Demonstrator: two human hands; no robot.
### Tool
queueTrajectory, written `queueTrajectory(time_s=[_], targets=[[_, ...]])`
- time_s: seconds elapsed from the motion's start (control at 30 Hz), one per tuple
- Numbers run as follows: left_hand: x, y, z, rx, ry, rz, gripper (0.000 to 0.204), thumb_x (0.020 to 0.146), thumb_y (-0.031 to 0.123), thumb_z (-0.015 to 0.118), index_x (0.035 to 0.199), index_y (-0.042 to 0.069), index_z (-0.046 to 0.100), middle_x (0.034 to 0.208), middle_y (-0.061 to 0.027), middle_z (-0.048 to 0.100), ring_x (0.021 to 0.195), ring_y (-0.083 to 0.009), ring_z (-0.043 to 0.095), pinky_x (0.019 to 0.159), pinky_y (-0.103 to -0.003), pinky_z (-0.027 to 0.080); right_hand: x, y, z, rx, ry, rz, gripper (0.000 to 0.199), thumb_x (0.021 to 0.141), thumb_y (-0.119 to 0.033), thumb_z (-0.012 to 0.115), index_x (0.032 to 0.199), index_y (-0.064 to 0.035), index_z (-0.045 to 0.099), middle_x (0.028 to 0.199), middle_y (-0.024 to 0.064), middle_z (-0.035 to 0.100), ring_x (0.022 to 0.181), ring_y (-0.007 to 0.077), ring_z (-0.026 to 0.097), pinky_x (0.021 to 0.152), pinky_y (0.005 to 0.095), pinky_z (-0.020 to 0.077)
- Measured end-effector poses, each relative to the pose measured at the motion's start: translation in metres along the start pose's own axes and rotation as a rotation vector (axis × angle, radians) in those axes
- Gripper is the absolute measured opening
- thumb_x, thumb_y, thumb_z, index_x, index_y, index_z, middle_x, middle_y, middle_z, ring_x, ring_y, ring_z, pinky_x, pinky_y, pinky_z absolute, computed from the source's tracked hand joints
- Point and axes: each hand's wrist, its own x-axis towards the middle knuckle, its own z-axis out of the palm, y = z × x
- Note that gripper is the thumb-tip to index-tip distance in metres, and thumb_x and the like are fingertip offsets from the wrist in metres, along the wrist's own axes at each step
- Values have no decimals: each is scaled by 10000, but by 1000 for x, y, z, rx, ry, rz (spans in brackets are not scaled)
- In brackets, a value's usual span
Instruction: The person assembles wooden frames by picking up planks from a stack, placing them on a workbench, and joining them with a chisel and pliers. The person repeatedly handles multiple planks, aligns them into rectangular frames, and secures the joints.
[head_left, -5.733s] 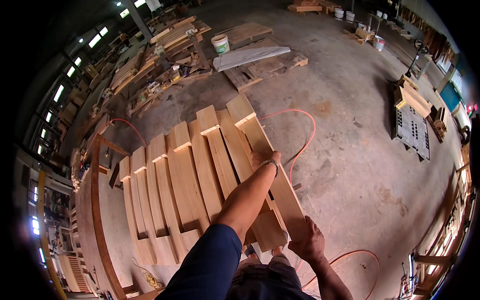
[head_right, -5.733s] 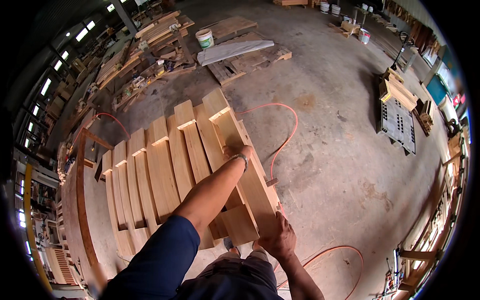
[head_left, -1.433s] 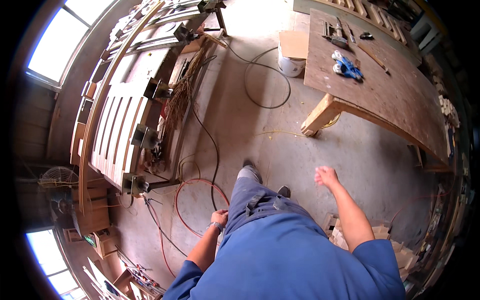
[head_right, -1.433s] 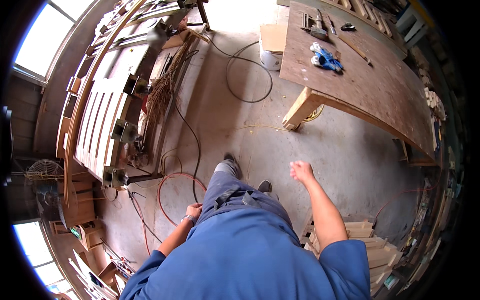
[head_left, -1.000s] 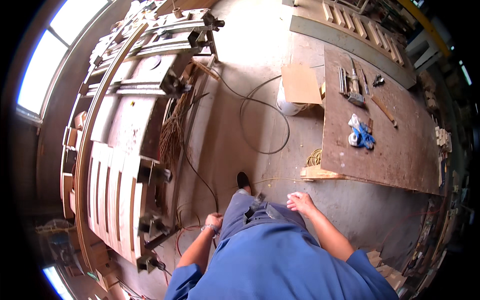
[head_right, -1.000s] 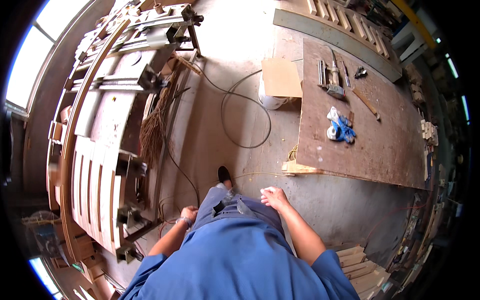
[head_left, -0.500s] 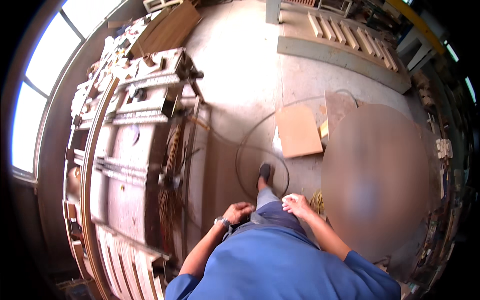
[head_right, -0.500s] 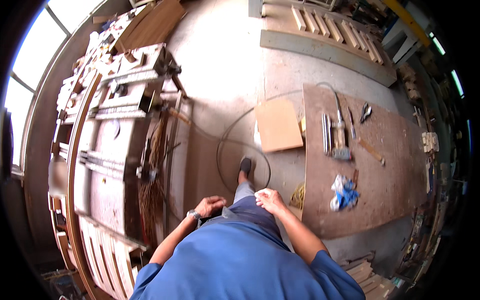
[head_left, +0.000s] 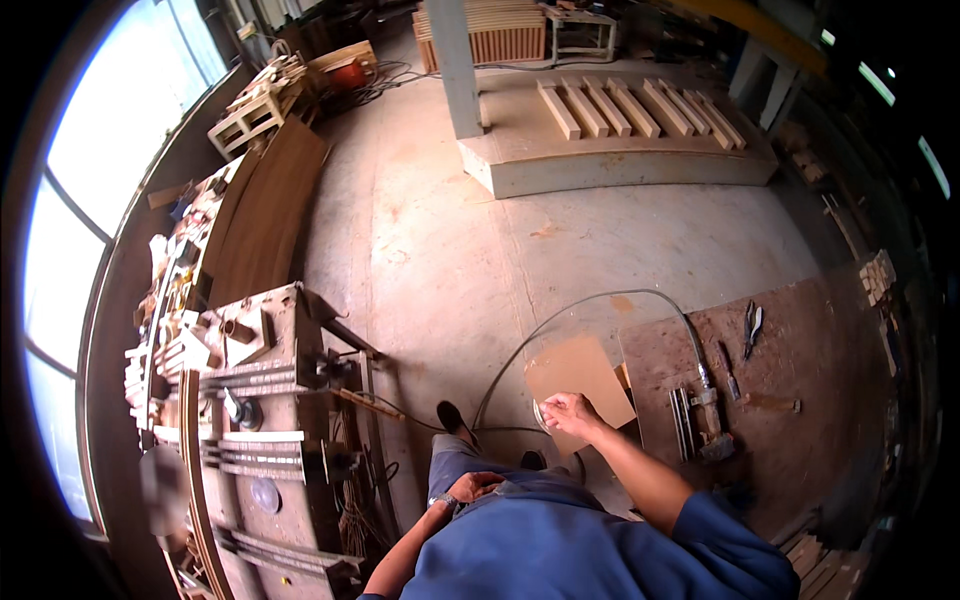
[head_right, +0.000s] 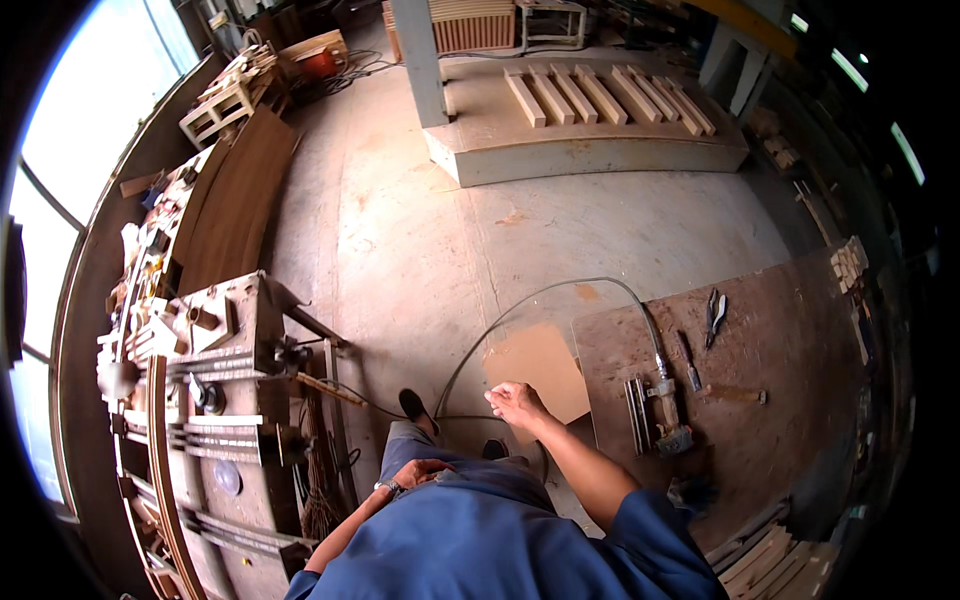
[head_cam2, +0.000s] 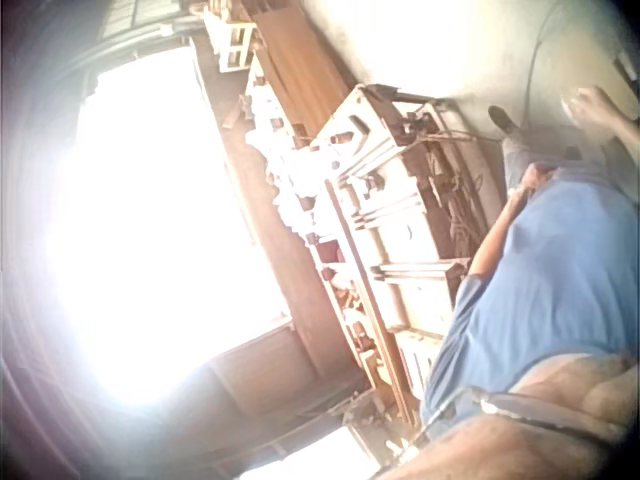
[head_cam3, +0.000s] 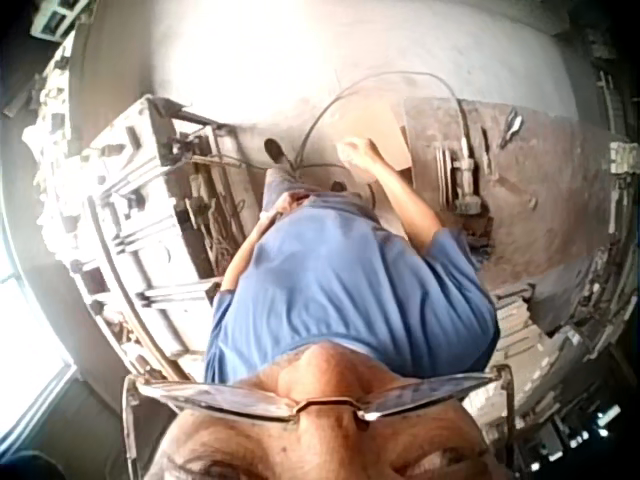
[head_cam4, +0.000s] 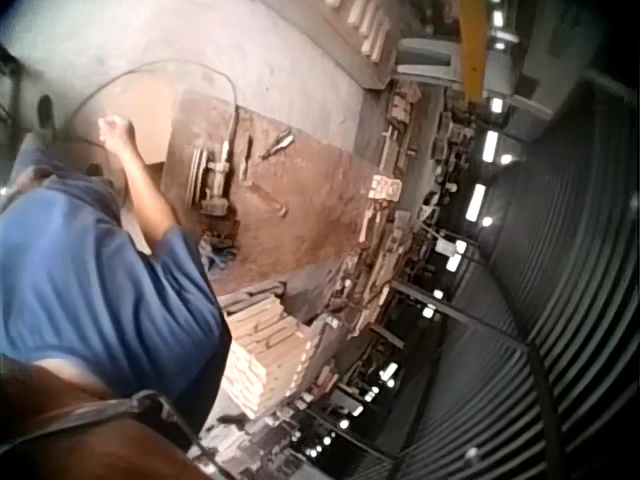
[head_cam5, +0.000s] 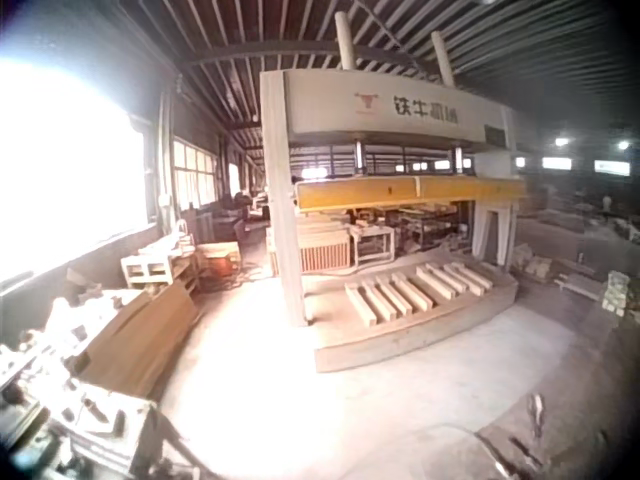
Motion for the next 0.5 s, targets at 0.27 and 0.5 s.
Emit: queueTrajectory(time_s=[0.27, 0.5], targets=[[140, 5, -176, 178, -29, -78, 442, 1018, 395, 688, 1259, 26, 722, 1142, -149, 776, 1061, -223, 736, 921, -351, 566, 51, 18, -12, 195, 320, 340, 403, 1028, -366, 692, 1193, 1, 679, 983, 103, 766, 837, 167, 750, 711, 306, 608], [226, 46, -369, 171, 43, -254, 460, 935, 394, 753, 1225, 36, 752, 1172, -190, 769, 1092, -288, 737, 956, -385, 566, 118, -21, 9, 257, 377, 547, 429, 983, -389, 747, 1109, 19, 708, 921, 118, 755, 776, 199, 752, 657, 324, 611]])
